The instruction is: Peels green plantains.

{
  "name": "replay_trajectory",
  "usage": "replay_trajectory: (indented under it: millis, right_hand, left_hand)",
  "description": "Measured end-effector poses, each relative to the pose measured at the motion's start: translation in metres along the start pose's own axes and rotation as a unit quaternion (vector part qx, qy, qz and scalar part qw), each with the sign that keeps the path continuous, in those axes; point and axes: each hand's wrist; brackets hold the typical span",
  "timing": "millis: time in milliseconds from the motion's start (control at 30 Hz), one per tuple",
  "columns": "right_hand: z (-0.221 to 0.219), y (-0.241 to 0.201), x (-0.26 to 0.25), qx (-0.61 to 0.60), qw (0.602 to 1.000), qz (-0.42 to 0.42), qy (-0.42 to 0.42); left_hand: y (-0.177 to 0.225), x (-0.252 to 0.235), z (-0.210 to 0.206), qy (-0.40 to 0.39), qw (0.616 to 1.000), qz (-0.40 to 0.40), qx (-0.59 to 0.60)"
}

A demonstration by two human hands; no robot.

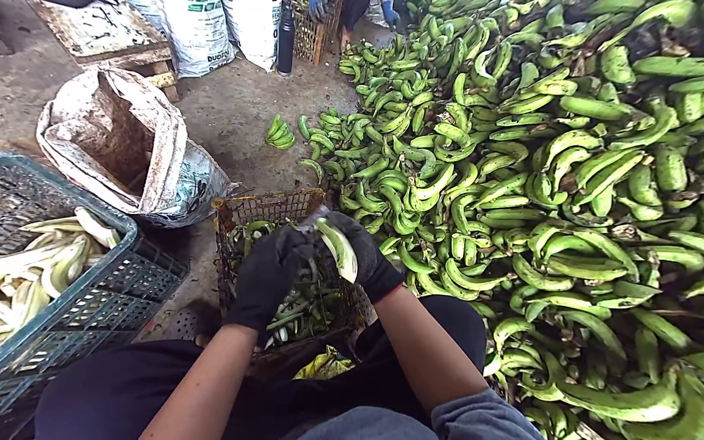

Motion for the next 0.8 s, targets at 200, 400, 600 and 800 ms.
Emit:
replay_trajectory:
  millis: [200,400,600,800]
  right_hand:
    - [0.007,0.003,-0.005,0.198,0.978,0.012,0.066]
    - [-0.016,0.06,-0.074,0.375,0.91,-0.028,0.175]
    - [-0.175,0.05,-0.165,0.237,0.972,0.003,-0.009]
    - [-0.173,-0.002,-0.167,0.374,0.926,-0.008,-0.059]
  left_hand:
    - [-0.03,0.002,0.05,0.03,0.993,0.096,0.063]
    - [-0.038,0.025,0.037,-0.286,0.919,0.21,-0.17]
    - [-0.05,0.023,-0.017,-0.303,0.928,0.125,-0.176]
    - [-0.031,0.032,0.022,-0.294,0.925,0.17,-0.171]
Point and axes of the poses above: each hand's wrist, its own x-axis away from the middle knuckle, its own z-axis out of the back of the hand, y = z × x, and after that the axes turned 12 degrees about -y, right-handed
